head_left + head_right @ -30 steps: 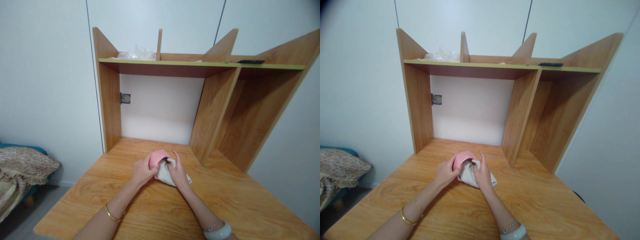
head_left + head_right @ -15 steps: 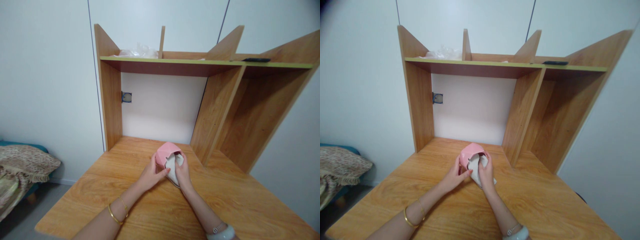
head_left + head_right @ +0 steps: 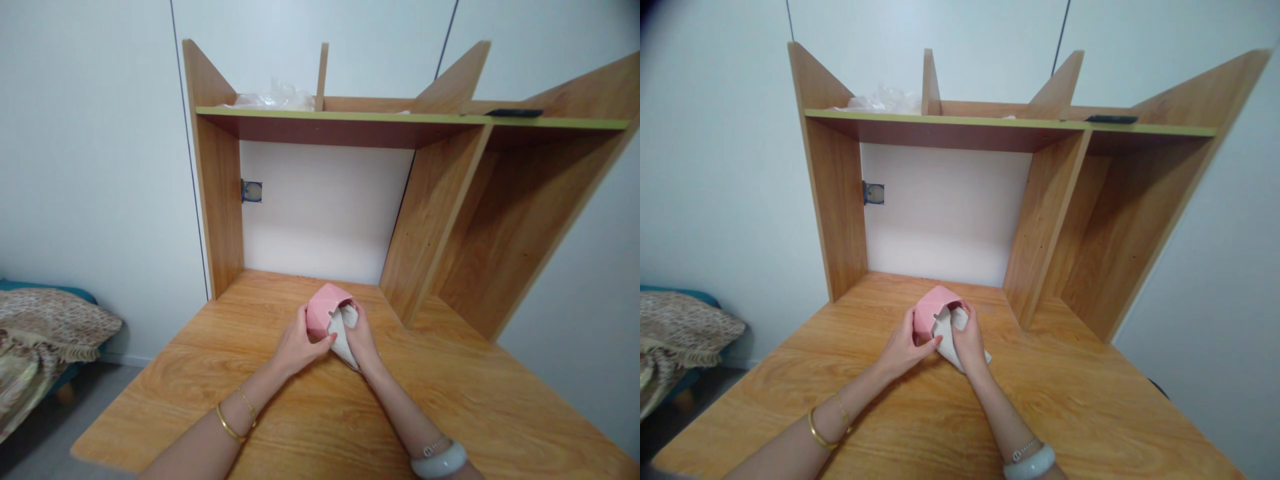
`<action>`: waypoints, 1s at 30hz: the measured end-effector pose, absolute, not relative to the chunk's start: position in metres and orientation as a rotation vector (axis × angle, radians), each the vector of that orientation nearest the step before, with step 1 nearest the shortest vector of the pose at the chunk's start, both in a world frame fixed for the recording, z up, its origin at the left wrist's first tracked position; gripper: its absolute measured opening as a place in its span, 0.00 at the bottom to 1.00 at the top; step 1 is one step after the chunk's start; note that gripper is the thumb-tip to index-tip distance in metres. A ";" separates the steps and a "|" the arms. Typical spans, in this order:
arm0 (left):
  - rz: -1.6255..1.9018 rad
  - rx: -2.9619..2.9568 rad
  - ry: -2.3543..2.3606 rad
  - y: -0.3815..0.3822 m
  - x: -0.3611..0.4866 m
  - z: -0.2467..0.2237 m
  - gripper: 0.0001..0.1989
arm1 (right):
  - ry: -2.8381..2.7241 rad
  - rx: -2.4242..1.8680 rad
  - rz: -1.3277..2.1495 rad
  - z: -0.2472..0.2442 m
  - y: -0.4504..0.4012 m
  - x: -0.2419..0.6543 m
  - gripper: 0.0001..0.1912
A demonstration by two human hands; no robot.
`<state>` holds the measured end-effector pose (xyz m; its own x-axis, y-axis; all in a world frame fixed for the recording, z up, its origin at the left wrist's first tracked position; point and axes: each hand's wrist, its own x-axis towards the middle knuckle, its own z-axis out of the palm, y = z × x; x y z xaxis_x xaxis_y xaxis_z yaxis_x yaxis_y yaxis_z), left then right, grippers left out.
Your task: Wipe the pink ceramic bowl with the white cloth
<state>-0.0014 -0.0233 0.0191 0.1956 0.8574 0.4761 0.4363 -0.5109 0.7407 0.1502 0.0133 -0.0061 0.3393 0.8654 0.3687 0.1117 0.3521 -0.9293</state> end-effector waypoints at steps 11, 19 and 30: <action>1.210 2.198 1.321 -0.024 -0.009 0.028 0.34 | -1.272 -1.346 0.483 0.002 0.007 0.157 0.36; 1.146 2.276 1.419 -0.023 -0.012 0.034 0.34 | -1.327 -1.408 0.388 0.004 0.004 0.157 0.35; 1.041 2.349 1.461 -0.022 -0.016 0.034 0.32 | -1.442 -1.314 0.405 0.012 -0.008 0.155 0.33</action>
